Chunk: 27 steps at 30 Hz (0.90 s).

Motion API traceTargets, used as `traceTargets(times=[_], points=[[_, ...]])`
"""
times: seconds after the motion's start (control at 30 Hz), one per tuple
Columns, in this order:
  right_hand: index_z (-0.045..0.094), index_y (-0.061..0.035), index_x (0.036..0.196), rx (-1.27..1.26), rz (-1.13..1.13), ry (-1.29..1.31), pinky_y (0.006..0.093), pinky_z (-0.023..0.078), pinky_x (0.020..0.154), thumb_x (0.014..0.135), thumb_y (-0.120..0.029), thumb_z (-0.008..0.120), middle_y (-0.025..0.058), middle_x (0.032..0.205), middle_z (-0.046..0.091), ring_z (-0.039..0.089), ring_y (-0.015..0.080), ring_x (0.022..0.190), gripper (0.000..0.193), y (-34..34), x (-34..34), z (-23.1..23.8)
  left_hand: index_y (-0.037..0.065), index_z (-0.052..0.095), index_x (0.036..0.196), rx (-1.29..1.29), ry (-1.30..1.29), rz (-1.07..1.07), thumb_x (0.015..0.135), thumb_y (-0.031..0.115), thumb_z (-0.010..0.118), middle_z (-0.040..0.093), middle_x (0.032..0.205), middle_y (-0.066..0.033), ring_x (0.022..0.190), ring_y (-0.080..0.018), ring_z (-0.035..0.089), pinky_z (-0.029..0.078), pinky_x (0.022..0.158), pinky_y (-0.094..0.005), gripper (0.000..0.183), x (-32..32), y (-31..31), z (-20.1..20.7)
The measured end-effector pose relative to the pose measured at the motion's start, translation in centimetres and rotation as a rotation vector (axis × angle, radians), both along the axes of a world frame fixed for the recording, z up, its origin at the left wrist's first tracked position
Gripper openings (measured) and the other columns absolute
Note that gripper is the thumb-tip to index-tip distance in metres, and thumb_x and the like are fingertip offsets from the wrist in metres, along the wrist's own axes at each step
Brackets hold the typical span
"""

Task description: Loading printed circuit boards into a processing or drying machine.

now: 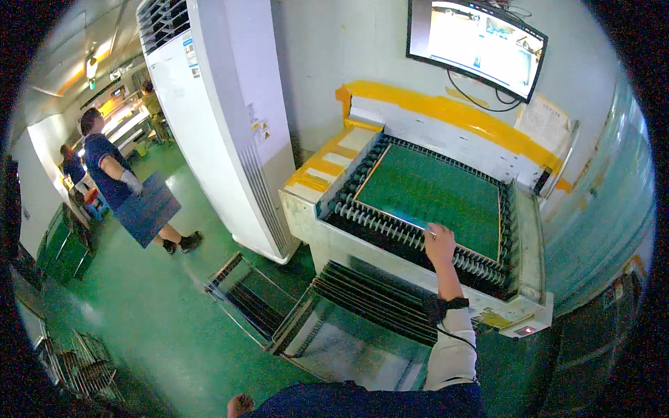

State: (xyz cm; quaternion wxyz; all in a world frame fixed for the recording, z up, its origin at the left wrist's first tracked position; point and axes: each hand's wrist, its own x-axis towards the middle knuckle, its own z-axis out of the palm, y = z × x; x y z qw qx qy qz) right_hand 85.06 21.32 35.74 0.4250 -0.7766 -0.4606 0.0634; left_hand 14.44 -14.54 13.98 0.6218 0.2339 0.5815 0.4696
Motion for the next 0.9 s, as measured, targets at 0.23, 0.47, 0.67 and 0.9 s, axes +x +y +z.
traceTargets(times=[0.23, 0.47, 0.67, 0.9], points=[[0.051, -0.0181, 0.124, -0.242, -0.049, -0.520, 0.0520, 0.030, 0.100, 0.081, -0.039, 0.058, 0.0134, 0.134, 0.042, 0.035, 0.0358, 0.125, 0.048, 1.1, -2.0, 0.1, 0.007, 0.028, 0.139, -0.133, 0.099, -0.053, 0.089, 0.048, 0.050, 0.026, 0.145, -0.0141, 0.134, -0.0311, 0.023, 0.027, 0.104, -0.0480, 0.068, -1.0, 0.5, -1.2], [0.047, -0.0189, 0.129, -0.338, -0.071, -0.491, 0.0508, 0.028, 0.102, 0.084, -0.040, 0.055, 0.0105, 0.139, 0.038, 0.033, 0.0344, 0.128, 0.051, 3.5, 1.0, 0.9, 0.010, 0.035, 0.136, 0.100, 0.055, 0.036, 0.089, 0.046, 0.050, 0.035, 0.141, -0.0132, 0.131, -0.0295, 0.030, 0.031, 0.101, -0.0467, 0.062, 3.1, -2.5, 4.7], [0.045, -0.0163, 0.131, -0.356, 0.011, -0.427, 0.0503, 0.025, 0.104, 0.084, -0.039, 0.055, 0.0125, 0.142, 0.033, 0.029, 0.0348, 0.130, 0.053, 5.1, 4.2, 1.2, 0.010, 0.033, 0.137, -0.012, 0.075, -0.028, 0.089, 0.047, 0.048, 0.036, 0.140, -0.0111, 0.130, -0.0290, 0.031, 0.031, 0.101, -0.0476, 0.062, 1.6, -3.5, 2.4], [0.048, -0.0093, 0.127, -0.237, -0.015, -0.487, 0.0474, 0.031, 0.102, 0.085, -0.034, 0.055, 0.0149, 0.138, 0.038, 0.035, 0.0350, 0.126, 0.049, 4.7, 0.3, 0.6, 0.003, 0.035, 0.135, -0.133, 0.162, 0.112, 0.089, 0.045, 0.049, 0.031, 0.142, -0.0129, 0.131, -0.0293, 0.030, 0.031, 0.101, -0.0472, 0.064, 0.5, -4.0, -1.1]])
